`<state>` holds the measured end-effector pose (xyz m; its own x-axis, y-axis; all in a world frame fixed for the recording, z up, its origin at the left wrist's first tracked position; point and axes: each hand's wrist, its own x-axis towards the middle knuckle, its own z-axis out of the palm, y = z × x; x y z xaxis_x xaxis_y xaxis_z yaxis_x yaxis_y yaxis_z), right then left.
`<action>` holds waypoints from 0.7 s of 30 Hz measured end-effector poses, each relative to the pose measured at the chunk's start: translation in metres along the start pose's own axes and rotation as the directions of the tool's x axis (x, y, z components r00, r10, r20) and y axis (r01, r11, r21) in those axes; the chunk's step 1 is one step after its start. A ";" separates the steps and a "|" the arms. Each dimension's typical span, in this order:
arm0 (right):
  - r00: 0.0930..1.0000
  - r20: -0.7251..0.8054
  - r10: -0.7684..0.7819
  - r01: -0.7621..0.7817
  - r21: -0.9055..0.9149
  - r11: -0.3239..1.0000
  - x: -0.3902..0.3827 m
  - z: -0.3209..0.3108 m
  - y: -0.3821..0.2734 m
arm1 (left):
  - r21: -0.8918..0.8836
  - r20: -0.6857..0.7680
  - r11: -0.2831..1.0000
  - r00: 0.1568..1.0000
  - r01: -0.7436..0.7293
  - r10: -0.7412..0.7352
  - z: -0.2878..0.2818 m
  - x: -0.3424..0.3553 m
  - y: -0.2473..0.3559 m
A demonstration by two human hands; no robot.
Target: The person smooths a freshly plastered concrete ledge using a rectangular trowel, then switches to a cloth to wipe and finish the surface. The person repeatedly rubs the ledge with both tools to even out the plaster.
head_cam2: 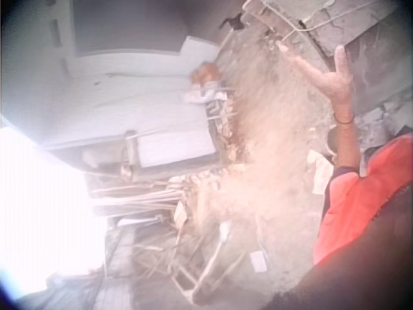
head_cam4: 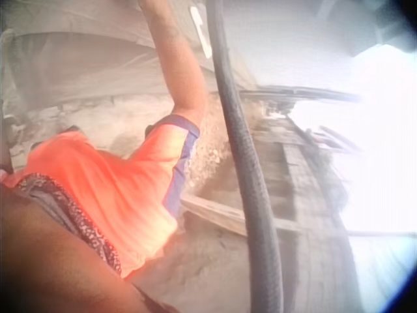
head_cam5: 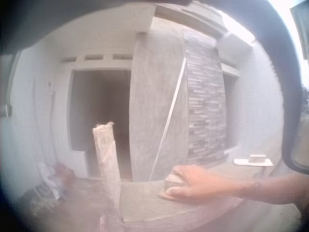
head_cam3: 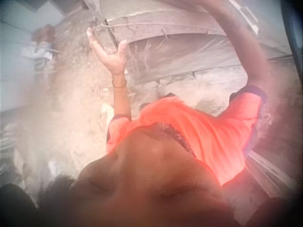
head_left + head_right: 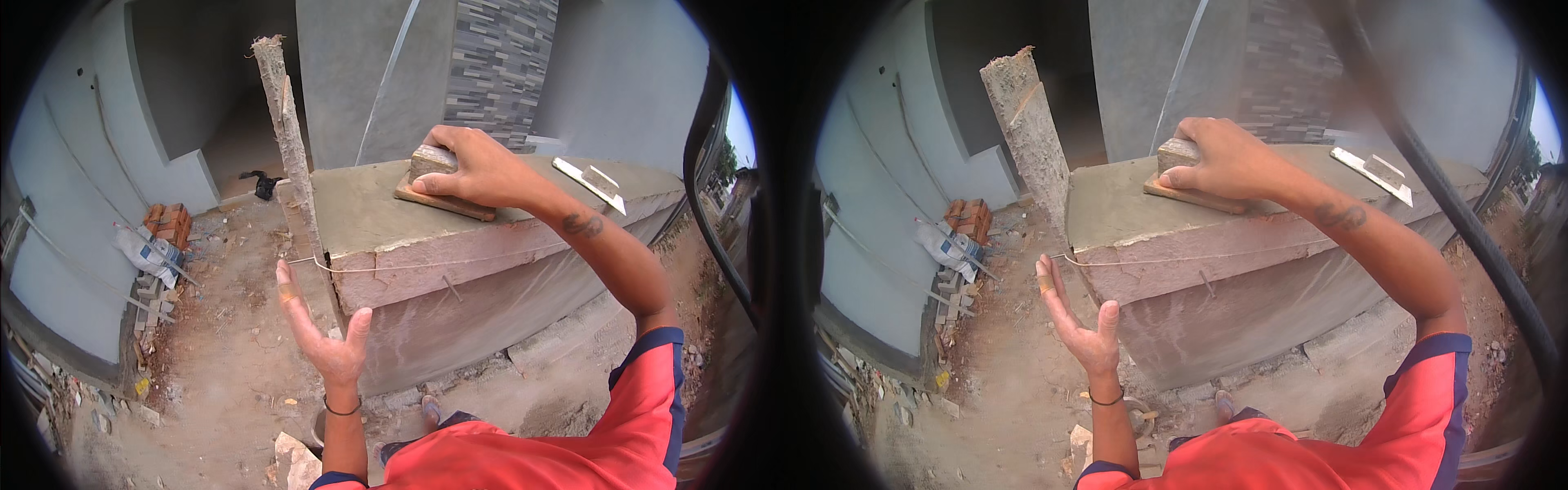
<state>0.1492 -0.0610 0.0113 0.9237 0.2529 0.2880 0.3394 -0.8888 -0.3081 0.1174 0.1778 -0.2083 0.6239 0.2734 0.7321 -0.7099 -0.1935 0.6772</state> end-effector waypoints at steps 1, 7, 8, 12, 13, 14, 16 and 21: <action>0.997 -0.042 -0.065 0.067 0.045 0.997 0.004 0.005 -0.004 | 0.010 0.007 1.000 1.000 -0.023 0.023 0.011 0.006 0.004; 1.000 0.013 -0.006 0.006 0.018 1.000 -0.003 0.007 -0.018 | -0.015 0.004 0.999 0.999 -0.053 0.053 0.035 0.021 -0.005; 0.995 0.043 0.092 -0.092 -0.006 0.996 -0.004 0.007 -0.020 | 0.022 0.011 0.999 0.999 -0.047 0.046 0.035 0.021 -0.009; 0.991 -0.070 0.112 -0.114 -0.020 0.993 0.007 0.019 -0.030 | 0.044 0.045 0.997 0.997 -0.065 0.064 0.033 0.019 -0.021; 0.992 -0.079 0.100 -0.102 -0.030 0.994 0.010 0.021 -0.032 | 0.030 0.045 0.997 0.996 -0.072 0.071 0.033 0.018 -0.023; 0.994 -0.097 0.058 -0.062 -0.040 0.997 0.012 0.023 -0.035 | 0.042 0.044 0.997 0.997 -0.066 0.064 0.032 0.017 -0.024; 0.986 -0.138 0.095 -0.111 -0.118 0.987 0.000 0.023 -0.037 | 0.069 0.053 0.995 0.996 -0.074 0.070 0.031 0.018 -0.026; 0.962 -0.158 0.223 -0.250 -0.174 0.953 0.000 0.024 -0.053 | 0.132 0.067 0.979 0.987 -0.153 0.146 0.028 0.022 -0.025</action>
<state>0.1360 -0.0050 0.0061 0.9361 -0.0155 0.3513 0.0618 -0.9762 -0.2080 0.1584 0.1625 -0.2073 0.5343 0.1788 0.8262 -0.7476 -0.3561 0.5606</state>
